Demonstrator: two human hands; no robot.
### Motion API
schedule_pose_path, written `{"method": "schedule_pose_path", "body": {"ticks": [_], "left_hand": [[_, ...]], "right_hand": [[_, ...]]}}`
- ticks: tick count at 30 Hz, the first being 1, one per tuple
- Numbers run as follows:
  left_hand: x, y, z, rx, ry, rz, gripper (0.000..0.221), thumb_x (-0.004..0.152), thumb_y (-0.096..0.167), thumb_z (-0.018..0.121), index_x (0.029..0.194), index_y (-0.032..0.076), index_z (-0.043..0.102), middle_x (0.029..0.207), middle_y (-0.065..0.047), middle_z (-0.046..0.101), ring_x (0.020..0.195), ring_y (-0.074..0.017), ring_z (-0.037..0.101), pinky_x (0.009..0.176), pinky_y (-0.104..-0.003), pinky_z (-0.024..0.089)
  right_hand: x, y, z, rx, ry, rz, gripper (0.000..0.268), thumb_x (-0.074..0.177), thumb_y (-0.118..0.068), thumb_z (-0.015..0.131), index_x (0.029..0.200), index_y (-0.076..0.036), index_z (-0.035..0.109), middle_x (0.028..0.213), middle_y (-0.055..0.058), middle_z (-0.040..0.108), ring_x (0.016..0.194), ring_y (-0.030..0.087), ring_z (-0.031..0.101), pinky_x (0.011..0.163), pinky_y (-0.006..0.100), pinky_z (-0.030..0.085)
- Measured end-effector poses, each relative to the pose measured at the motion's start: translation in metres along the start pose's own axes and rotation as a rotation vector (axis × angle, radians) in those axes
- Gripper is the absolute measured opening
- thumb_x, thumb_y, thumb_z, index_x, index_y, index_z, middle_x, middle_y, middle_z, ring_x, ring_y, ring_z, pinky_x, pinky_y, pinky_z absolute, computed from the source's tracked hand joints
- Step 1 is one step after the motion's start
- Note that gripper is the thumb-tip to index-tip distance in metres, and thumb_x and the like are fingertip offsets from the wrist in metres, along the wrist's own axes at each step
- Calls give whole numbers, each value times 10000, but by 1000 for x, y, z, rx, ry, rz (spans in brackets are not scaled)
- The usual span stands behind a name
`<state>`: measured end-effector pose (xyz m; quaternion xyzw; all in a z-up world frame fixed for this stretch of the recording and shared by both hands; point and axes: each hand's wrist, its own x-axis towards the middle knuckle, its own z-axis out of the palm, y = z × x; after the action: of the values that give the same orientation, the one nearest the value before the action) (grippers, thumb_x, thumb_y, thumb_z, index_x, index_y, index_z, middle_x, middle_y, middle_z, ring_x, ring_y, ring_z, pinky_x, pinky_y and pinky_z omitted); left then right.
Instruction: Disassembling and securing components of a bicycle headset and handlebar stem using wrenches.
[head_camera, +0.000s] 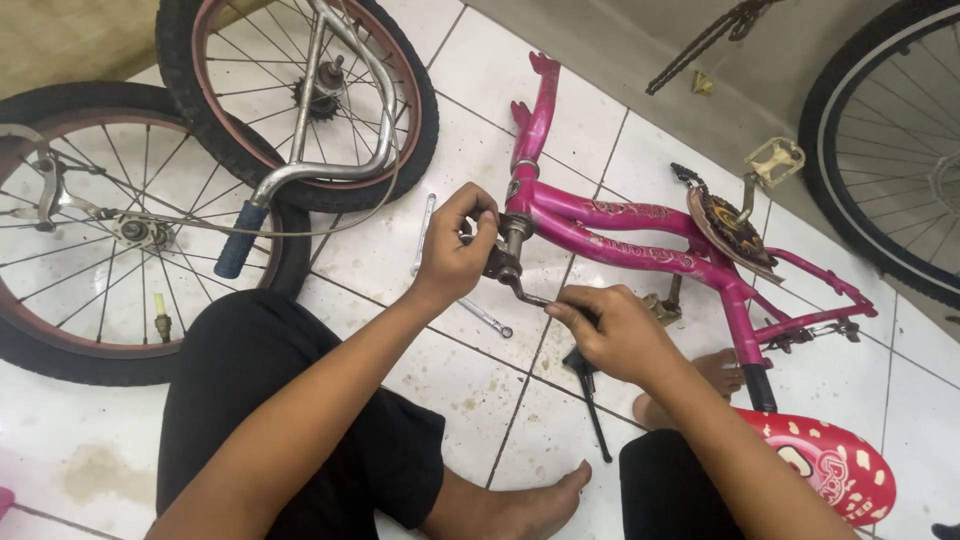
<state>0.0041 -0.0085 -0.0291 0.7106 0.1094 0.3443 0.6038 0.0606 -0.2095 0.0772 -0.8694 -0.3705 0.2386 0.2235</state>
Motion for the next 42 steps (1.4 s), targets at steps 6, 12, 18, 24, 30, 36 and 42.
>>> {"method": "schedule_pose_path", "body": {"ticks": [6, 12, 18, 24, 30, 36, 42], "left_hand": [[2, 4, 2, -71, -8, -45, 103, 894, 165, 521, 853, 135, 611, 703, -30, 628, 704, -170, 635, 608, -289, 491], [-7, -15, 16, -180, 70, -134, 107, 883, 176, 509, 824, 134, 587, 662, -21, 584, 651, -121, 583, 534, -251, 497], [-3, -5, 25, -193, -1, -134, 120, 898, 207, 526, 861, 119, 598, 662, -12, 534, 672, -104, 550, 563, -285, 551], [-6, 9, 24, -143, -18, -107, 141, 918, 234, 523, 868, 121, 592, 652, -28, 517, 657, -138, 556, 590, -340, 561], [-6, 9, 23, -132, -31, -72, 164, 940, 256, 505, 878, 128, 586, 660, -13, 479, 675, -130, 534, 615, -340, 556], [-4, 11, 21, -109, -56, -61, 164, 933, 241, 477, 875, 119, 569, 664, -27, 492, 680, -155, 559, 635, -357, 553], [0, 11, 16, -159, -93, -134, 116, 892, 173, 476, 940, 129, 572, 720, 10, 479, 752, -145, 566, 676, -351, 560]], "right_hand": [[-4, -7, -16, -203, 53, -7, 262, 936, -264, 658, 786, -82, 773, 421, 133, 607, 368, 255, 510, 452, 324, 434], [-13, 4, -18, -145, 149, -19, 324, 958, -318, 638, 757, -86, 740, 393, 114, 576, 354, 258, 514, 423, 318, 418], [-16, 3, -19, -256, 169, -38, 309, 948, -343, 654, 768, -112, 752, 406, 89, 601, 373, 244, 559, 435, 302, 442], [-22, -11, -26, -338, 186, -11, 309, 941, -356, 660, 783, -113, 767, 435, 91, 632, 398, 252, 593, 465, 320, 469], [-26, -21, -34, -577, 234, -25, 296, 929, -431, 672, 817, -179, 780, 522, 45, 684, 490, 269, 663, 510, 354, 509], [-20, -20, -37, -699, 213, -24, 312, 950, -462, 639, 880, -198, 788, 595, 41, 721, 543, 268, 696, 538, 366, 541], [-10, -14, -32, -815, 120, -54, 341, 1004, -442, 536, 914, -209, 766, 591, 30, 722, 527, 255, 697, 562, 351, 557]]}}
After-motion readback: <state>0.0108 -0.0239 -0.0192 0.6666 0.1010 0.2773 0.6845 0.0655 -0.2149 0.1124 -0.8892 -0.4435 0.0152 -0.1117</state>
